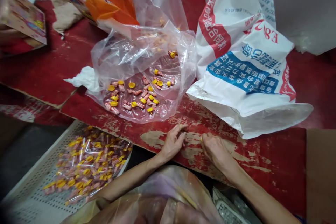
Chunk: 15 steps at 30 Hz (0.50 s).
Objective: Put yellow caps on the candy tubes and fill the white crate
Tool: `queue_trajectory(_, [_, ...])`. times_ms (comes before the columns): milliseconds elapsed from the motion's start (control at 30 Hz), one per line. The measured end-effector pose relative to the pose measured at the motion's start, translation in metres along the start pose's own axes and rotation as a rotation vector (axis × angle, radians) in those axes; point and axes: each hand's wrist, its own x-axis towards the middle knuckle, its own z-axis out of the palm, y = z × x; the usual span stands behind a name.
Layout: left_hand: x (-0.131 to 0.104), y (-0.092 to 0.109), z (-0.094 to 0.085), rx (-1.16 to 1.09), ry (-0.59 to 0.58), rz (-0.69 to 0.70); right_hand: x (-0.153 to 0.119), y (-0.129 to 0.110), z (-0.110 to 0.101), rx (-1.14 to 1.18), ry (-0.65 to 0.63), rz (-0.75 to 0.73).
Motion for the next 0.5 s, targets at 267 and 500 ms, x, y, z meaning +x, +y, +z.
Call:
queue_trajectory(267, [-0.008, 0.015, -0.009, 0.157, -0.027, 0.117, 0.007, -0.008, 0.009, 0.323, 0.250, -0.082])
queue_trajectory(500, [-0.038, 0.024, -0.058, -0.184, -0.028, -0.040, 0.014, -0.046, 0.022, 0.451, 0.445, -0.215])
